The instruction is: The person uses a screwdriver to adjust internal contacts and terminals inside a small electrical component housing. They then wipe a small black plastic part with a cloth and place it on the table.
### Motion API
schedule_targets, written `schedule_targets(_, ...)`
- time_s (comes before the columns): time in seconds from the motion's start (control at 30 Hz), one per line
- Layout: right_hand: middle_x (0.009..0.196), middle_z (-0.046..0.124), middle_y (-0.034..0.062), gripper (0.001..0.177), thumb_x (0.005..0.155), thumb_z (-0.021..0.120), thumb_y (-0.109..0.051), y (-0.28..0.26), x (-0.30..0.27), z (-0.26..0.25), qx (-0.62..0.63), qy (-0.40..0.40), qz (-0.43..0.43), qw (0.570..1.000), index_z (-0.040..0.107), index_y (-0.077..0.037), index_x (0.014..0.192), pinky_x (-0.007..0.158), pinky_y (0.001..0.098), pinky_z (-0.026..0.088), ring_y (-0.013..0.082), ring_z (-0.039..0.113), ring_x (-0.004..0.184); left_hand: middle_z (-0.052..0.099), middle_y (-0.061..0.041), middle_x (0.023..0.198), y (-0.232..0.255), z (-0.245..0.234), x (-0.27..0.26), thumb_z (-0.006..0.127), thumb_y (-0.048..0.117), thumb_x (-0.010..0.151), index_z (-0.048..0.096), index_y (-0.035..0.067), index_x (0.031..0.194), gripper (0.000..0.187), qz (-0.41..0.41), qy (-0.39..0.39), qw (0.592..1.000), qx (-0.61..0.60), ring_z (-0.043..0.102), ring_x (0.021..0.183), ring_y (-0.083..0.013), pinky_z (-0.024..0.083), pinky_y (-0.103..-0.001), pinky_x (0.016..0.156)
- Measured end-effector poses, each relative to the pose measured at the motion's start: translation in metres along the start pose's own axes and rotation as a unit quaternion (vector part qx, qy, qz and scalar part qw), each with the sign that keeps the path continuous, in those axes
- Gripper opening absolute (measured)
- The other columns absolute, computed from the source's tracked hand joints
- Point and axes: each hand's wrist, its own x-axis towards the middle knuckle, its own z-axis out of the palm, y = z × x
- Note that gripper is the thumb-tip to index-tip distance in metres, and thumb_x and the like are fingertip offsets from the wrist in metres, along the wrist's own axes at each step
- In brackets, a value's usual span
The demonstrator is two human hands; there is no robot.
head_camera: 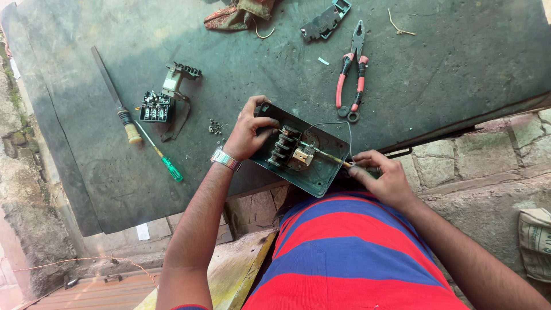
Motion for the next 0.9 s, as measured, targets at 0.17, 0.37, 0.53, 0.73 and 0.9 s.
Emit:
schedule_targets(0.17, 0.097, 0.072, 0.0127, 0.026, 0.078, 0.084, -0.011, -0.007, -0.003, -0.001, -0.077, 0.043, -0.101, 0.991, 0.070, 0.000, 0.096, 0.073, 0.0322, 0.056, 0.0236, 0.073, 0.086, 0.048, -0.014, 0.141, -0.001, -0.001, 0.000, 0.082, 0.012, 0.079, 0.078, 0.014, 0.100, 0.022, 0.007, 0.002, 1.000, -0.008, 0.050, 0.135, -0.0342, 0.040, -0.046, 0.113)
schedule_targets(0.37, 0.100, 0.075, 0.0112, 0.023, 0.087, 0.080, -0.012, -0.005, -0.010, 0.003, -0.068, 0.068, -0.132, 0.987, 0.072, 0.000, 0.106, 0.078, 0.0308, 0.057, 0.0206, 0.074, 0.088, 0.048, -0.014, 0.140, -0.001, -0.002, 0.000, 0.082, 0.012, 0.078, 0.078, 0.014, 0.100, 0.023, 0.007, 0.000, 1.000, -0.008, 0.050, 0.134, -0.0340, 0.040, -0.046, 0.112)
schedule_targets(0.53, 0.089, 0.077, 0.0151, 0.030, 0.091, 0.077, -0.012, 0.005, 0.003, -0.002, 0.193, -0.069, 0.296, 0.933, 0.075, -0.003, 0.119, 0.057, 0.0357, 0.042, 0.0220, 0.053, 0.064, 0.049, -0.013, 0.140, -0.002, 0.000, 0.001, 0.082, 0.012, 0.079, 0.078, 0.016, 0.100, 0.021, 0.010, -0.002, 1.000, -0.013, 0.050, 0.134, -0.0324, 0.041, -0.046, 0.113)
schedule_targets(0.73, 0.101, 0.075, 0.0148, 0.026, 0.088, 0.077, -0.013, -0.003, 0.001, -0.003, -0.020, 0.003, -0.098, 0.995, 0.072, 0.006, 0.106, 0.079, 0.0309, 0.056, 0.0230, 0.073, 0.090, 0.049, -0.012, 0.140, 0.000, 0.001, -0.001, 0.083, 0.012, 0.079, 0.079, 0.016, 0.098, 0.020, 0.000, 0.002, 1.000, -0.012, 0.049, 0.135, -0.0314, 0.040, -0.046, 0.113)
schedule_targets(0.9, 0.104, 0.077, 0.0135, 0.027, 0.090, 0.075, -0.014, 0.003, -0.004, 0.002, -0.058, -0.001, -0.109, 0.992, 0.075, 0.002, 0.112, 0.081, 0.0295, 0.057, 0.0210, 0.075, 0.093, 0.049, -0.012, 0.138, 0.000, 0.000, 0.002, 0.083, 0.008, 0.078, 0.078, 0.013, 0.099, 0.022, 0.015, 0.008, 1.000, -0.026, 0.053, 0.132, -0.0313, 0.044, -0.043, 0.111)
